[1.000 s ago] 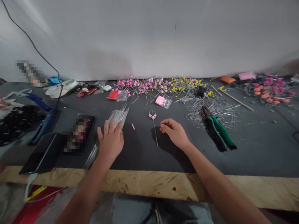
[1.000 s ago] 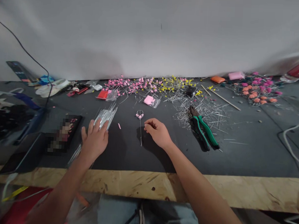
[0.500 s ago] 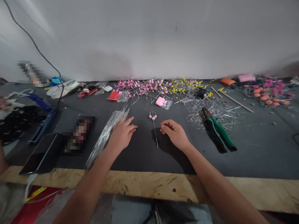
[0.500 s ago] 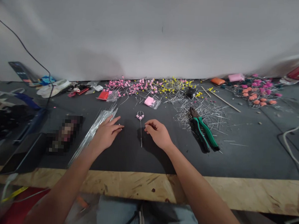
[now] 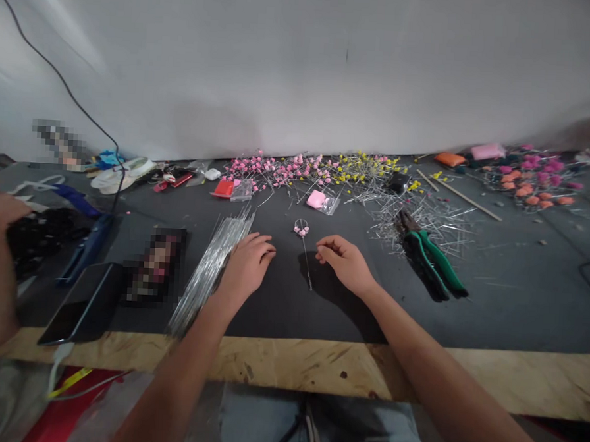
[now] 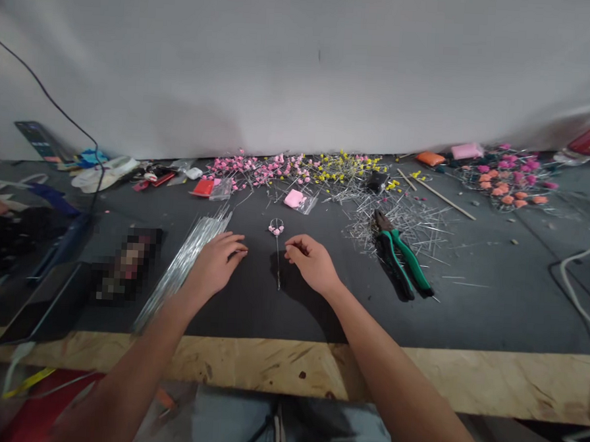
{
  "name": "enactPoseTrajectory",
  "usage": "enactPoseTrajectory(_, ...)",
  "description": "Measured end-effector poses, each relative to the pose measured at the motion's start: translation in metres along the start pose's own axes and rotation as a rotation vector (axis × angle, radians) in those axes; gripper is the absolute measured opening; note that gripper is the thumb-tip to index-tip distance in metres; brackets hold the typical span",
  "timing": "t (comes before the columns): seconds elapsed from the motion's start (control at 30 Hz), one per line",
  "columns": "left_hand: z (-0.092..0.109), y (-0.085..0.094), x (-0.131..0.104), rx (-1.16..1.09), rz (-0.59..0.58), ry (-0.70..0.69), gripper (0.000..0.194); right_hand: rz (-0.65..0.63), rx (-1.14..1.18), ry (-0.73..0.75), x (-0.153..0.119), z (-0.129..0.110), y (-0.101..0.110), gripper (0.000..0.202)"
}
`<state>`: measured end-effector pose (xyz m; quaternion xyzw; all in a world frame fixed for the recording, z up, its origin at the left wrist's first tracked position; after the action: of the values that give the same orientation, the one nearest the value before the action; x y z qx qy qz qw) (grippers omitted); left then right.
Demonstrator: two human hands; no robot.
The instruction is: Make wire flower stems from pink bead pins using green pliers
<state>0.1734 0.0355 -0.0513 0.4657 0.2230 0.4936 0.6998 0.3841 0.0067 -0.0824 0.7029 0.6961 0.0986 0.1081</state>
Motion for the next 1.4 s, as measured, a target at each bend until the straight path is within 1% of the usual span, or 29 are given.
enactPoseTrajectory(0.13,0.008,-0.006,-0.005,-0.004,0.017,0.001,0.023,0.003,-0.006,0.007,0.000,-0.001,0.000,0.015)
enactPoseTrajectory(0.33,0.008,-0.008,-0.011,-0.024,0.047,-0.001,0.020,-0.008,0.006,0.003,-0.001,-0.001,0.000,0.013)
enactPoseTrajectory(0.53,0.012,-0.007,-0.023,0.030,0.196,0.032,0.033,-0.008,0.001,0.001,-0.001,-0.001,0.000,0.013)
enactPoseTrajectory(0.7,0.018,-0.014,-0.036,0.191,0.271,0.132,0.033,-0.008,-0.011,0.012,-0.001,0.000,0.000,0.014)
enactPoseTrajectory(0.87,0.020,-0.017,-0.039,0.240,0.278,0.170,0.032,-0.003,0.010,0.010,0.000,0.002,0.000,0.013)
enactPoseTrajectory(1.13,0.017,-0.019,-0.038,0.174,0.257,0.183,0.032,-0.003,0.002,0.015,-0.001,0.000,0.000,0.014)
enactPoseTrajectory(1.4,0.017,-0.018,-0.040,0.162,0.274,0.180,0.035,0.003,0.007,0.012,-0.001,0.002,0.001,0.013)
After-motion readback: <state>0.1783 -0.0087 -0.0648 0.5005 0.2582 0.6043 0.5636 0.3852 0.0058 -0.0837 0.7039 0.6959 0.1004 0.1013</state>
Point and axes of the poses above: each hand's wrist, its own x-axis towards the middle knuckle, its own y-axis out of the back of the hand, z = x × y, the point moved 2 cm from there along x, towards the middle knuckle, and after that the axes turned 15 degrees about -x, right-handed, at the moved point
